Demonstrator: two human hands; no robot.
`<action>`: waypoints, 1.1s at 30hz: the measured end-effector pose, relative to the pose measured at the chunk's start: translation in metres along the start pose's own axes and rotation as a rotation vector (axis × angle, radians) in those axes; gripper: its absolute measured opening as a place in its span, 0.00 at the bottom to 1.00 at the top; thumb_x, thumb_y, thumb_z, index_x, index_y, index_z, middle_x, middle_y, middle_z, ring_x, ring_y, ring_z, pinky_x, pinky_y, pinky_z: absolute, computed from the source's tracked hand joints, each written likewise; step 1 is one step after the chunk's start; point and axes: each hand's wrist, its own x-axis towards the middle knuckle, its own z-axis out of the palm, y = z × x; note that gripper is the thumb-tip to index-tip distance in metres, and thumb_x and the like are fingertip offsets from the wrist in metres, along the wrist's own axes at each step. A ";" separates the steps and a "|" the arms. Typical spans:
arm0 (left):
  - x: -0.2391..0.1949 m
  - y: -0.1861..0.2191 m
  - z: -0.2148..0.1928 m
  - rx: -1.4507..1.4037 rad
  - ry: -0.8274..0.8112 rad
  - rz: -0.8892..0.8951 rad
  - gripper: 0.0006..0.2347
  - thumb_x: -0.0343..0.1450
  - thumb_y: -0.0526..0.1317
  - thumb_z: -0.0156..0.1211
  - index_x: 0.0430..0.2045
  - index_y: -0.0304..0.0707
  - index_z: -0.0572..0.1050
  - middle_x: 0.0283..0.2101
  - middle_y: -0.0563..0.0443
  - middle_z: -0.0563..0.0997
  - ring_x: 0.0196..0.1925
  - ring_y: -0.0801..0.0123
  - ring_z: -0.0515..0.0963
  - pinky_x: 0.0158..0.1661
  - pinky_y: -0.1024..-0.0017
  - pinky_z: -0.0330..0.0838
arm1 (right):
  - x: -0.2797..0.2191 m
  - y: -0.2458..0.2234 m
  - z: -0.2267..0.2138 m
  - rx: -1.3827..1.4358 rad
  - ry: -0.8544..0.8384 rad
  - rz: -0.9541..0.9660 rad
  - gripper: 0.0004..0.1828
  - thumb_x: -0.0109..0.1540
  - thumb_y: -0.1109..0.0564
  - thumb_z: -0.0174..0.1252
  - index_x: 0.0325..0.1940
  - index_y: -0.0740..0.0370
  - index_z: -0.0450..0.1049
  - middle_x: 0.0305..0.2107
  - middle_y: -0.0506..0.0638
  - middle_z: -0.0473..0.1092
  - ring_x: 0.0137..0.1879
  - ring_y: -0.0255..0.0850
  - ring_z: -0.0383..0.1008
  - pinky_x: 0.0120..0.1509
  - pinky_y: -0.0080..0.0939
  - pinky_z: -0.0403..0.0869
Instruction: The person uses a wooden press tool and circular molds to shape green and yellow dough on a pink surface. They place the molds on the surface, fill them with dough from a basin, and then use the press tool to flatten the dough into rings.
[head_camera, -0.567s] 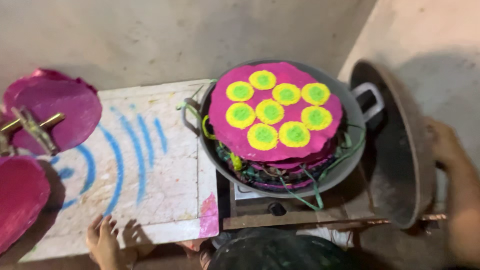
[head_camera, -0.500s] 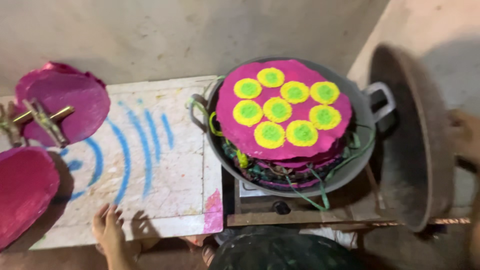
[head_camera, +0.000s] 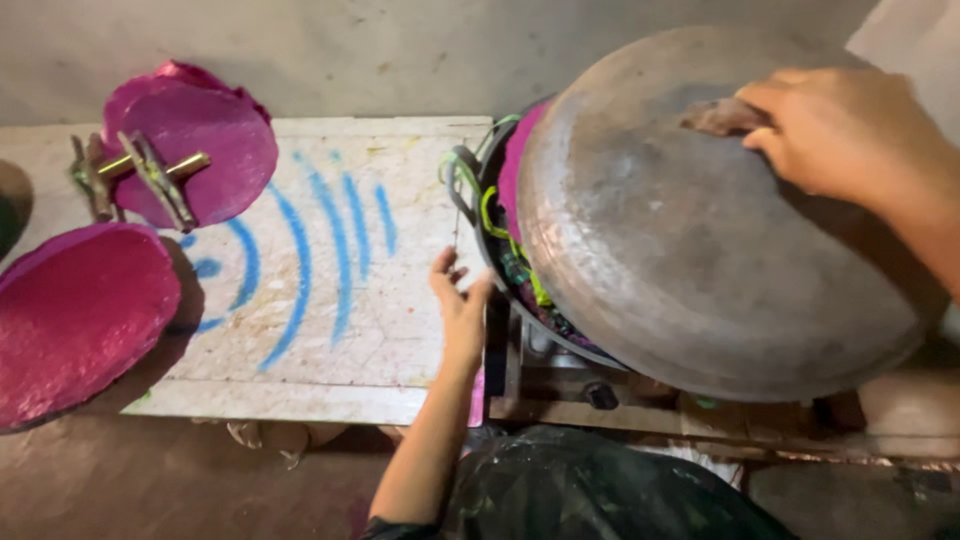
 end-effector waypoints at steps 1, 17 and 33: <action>-0.005 0.000 0.008 -0.012 0.013 -0.026 0.33 0.69 0.39 0.64 0.68 0.34 0.53 0.68 0.41 0.61 0.64 0.58 0.66 0.60 0.63 0.67 | 0.006 -0.005 0.004 0.022 -0.017 -0.019 0.17 0.62 0.46 0.61 0.53 0.53 0.77 0.39 0.48 0.77 0.43 0.50 0.79 0.42 0.50 0.77; -0.009 -0.009 0.017 -0.239 -0.098 -0.211 0.41 0.63 0.36 0.71 0.68 0.38 0.48 0.65 0.39 0.59 0.60 0.58 0.69 0.55 0.62 0.74 | 0.062 -0.037 0.088 0.264 -0.117 -0.066 0.19 0.61 0.46 0.62 0.54 0.52 0.76 0.43 0.51 0.77 0.51 0.56 0.77 0.47 0.58 0.75; -0.013 -0.018 0.024 -0.283 -0.133 -0.141 0.32 0.69 0.37 0.67 0.66 0.34 0.54 0.60 0.40 0.69 0.60 0.61 0.72 0.58 0.64 0.72 | 0.045 -0.053 0.096 0.201 0.043 -0.019 0.13 0.66 0.48 0.65 0.52 0.53 0.80 0.42 0.54 0.75 0.51 0.56 0.76 0.50 0.57 0.74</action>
